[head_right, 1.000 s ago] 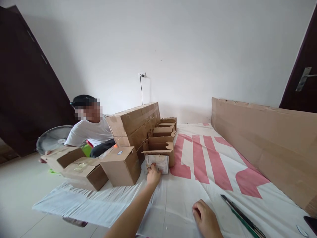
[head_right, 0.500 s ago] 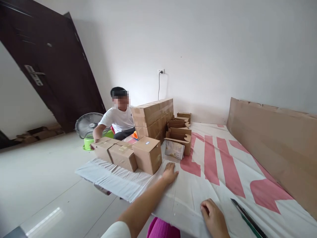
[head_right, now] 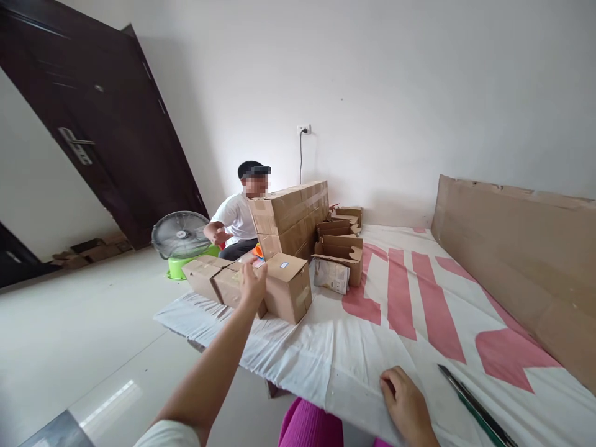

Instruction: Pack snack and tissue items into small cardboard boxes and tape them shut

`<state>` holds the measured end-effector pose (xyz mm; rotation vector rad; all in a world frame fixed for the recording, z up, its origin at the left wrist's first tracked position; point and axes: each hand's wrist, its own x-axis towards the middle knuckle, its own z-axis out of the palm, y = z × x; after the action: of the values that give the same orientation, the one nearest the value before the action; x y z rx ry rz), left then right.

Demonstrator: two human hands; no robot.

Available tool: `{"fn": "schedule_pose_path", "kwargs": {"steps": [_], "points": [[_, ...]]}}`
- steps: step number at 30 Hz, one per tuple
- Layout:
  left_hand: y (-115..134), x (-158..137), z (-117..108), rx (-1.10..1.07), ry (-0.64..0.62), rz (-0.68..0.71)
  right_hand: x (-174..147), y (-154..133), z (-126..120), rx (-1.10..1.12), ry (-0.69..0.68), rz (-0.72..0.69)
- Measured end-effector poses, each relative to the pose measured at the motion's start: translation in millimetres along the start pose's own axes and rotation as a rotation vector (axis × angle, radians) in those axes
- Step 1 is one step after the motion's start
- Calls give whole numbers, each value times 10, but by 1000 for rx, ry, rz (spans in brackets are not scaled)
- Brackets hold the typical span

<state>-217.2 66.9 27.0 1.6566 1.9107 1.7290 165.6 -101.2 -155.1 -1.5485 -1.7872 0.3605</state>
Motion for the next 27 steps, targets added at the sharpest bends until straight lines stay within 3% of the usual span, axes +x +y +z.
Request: {"fn": "schedule_pose_path", "kwargs": {"steps": [3,7,10,13,17,18,20,22,23,25,27], "points": [[-86,241,11,24,-89,-125,7,37,3,22,-15,27],[-64,97,-4,8,-237,-115,21,129,78,128,3,169],[88,-179,-35,-89,-308,-30,72,14,187,277,32,238],[339,-612,-23,-269,-443,78,190,-312,283,486,-36,180],[563,-1298,36,-367,-911,422,327,-669,306,900,-193,93],[545,-1416,52,-399,-917,473,328,-680,297,978,-216,81],[404,-1517,96,-434,-687,400,274,-601,278,1019,-212,114],[172,-1445,171,-417,-359,135,161,-453,269,923,-150,215],[50,-1367,225,-402,-264,-9,93,-384,273,847,-102,266],[-150,-1197,354,-399,-262,-213,-41,-304,300,718,-15,327],[-244,-1086,485,-419,-360,-288,-143,-323,352,686,13,318]]}}
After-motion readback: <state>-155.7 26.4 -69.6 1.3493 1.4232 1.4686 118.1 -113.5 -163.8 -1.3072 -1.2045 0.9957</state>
